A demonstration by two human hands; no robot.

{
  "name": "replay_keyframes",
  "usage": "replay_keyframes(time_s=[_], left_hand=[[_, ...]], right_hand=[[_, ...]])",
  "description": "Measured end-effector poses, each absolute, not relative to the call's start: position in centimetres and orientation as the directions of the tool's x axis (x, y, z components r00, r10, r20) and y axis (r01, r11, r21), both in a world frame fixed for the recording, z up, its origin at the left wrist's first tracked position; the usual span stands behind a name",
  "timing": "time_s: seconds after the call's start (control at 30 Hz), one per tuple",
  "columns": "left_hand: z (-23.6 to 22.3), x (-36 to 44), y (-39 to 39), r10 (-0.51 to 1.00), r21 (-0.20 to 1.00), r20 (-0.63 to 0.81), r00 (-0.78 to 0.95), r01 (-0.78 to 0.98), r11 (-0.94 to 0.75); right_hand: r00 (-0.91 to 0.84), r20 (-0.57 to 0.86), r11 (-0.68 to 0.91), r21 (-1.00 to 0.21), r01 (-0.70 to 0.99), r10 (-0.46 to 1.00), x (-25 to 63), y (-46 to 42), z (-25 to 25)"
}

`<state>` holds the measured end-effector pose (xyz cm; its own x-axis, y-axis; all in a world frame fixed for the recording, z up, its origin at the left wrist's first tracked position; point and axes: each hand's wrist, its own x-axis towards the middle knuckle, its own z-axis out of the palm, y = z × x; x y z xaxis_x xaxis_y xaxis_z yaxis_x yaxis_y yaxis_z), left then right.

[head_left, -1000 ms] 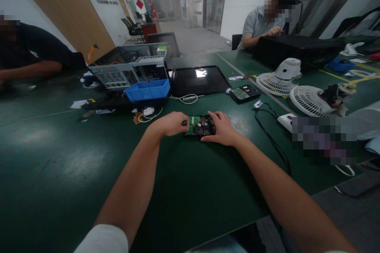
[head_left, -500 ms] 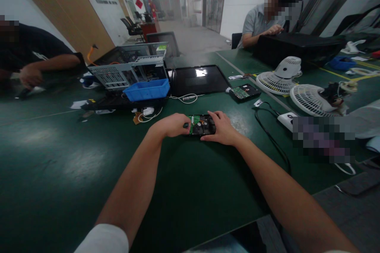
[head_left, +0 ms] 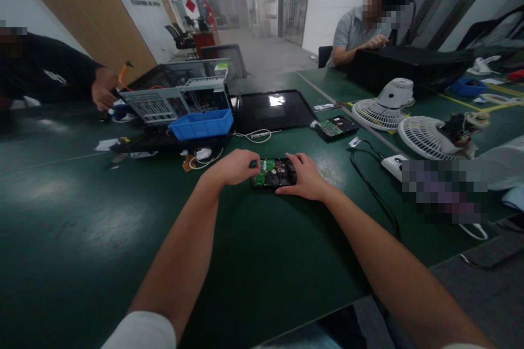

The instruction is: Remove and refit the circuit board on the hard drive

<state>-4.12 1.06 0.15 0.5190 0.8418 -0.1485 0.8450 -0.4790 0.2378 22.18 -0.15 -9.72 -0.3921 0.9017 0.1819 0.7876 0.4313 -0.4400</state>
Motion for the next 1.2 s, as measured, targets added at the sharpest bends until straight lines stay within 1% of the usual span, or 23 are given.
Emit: replay_keyframes(time_s=[0.13,0.23,0.4,0.47,0.57,0.67,0.77,0.9,1.0,1.1,1.2], left_hand=[[0.7,-3.7,0.7,0.886,0.294,0.015,0.464,0.845,-0.447],[1.3,-3.3,0.4,0.887,0.347,0.102,0.450,0.820,-0.455],[1.9,-3.0,-0.1,0.890,0.507,0.245,0.385,0.732,-0.456],[1.9,-3.0,-0.1,0.899,0.555,0.274,0.341,0.707,-0.438],[1.4,-3.3,0.2,0.914,0.605,0.295,0.278,0.686,-0.404],[1.0,-3.4,0.6,0.900,0.619,0.349,0.260,0.657,-0.430],[0.7,-3.5,1.0,0.883,0.642,0.412,0.225,0.615,-0.457],[0.6,-3.6,1.4,0.875,0.701,0.457,0.157,0.542,-0.463],[0.4,-3.7,1.6,0.868,0.726,0.474,0.148,0.492,-0.481],[0.1,-3.5,1.7,0.865,0.750,0.470,0.176,0.438,-0.496],[0.0,-3.2,1.6,0.866,0.768,0.459,0.199,0.401,-0.500]], right_hand=[[-0.369,0.206,0.423,-0.429,0.798,0.906,22.2,-0.2,-9.8],[-0.321,0.210,0.382,-0.427,0.820,0.924,22.5,0.0,-9.7],[-0.230,0.188,0.289,-0.411,0.864,0.955,23.1,0.1,-9.4],[-0.247,0.178,0.299,-0.394,0.869,0.953,23.3,0.0,-9.2],[-0.333,0.193,0.381,-0.344,0.858,0.923,23.4,-0.1,-8.9],[-0.428,0.196,0.469,-0.302,0.830,0.882,23.4,-0.1,-8.9],[-0.448,0.186,0.485,-0.287,0.826,0.874,23.2,-0.2,-8.7],[-0.371,0.161,0.402,-0.257,0.879,0.915,23.0,-0.6,-7.5],[-0.288,0.118,0.310,-0.260,0.915,0.950,22.9,-1.0,-6.3],[-0.195,0.068,0.206,-0.335,0.919,0.978,23.0,-0.9,-5.9],[-0.151,0.098,0.179,-0.406,0.896,0.984,23.3,-0.2,-6.6]])
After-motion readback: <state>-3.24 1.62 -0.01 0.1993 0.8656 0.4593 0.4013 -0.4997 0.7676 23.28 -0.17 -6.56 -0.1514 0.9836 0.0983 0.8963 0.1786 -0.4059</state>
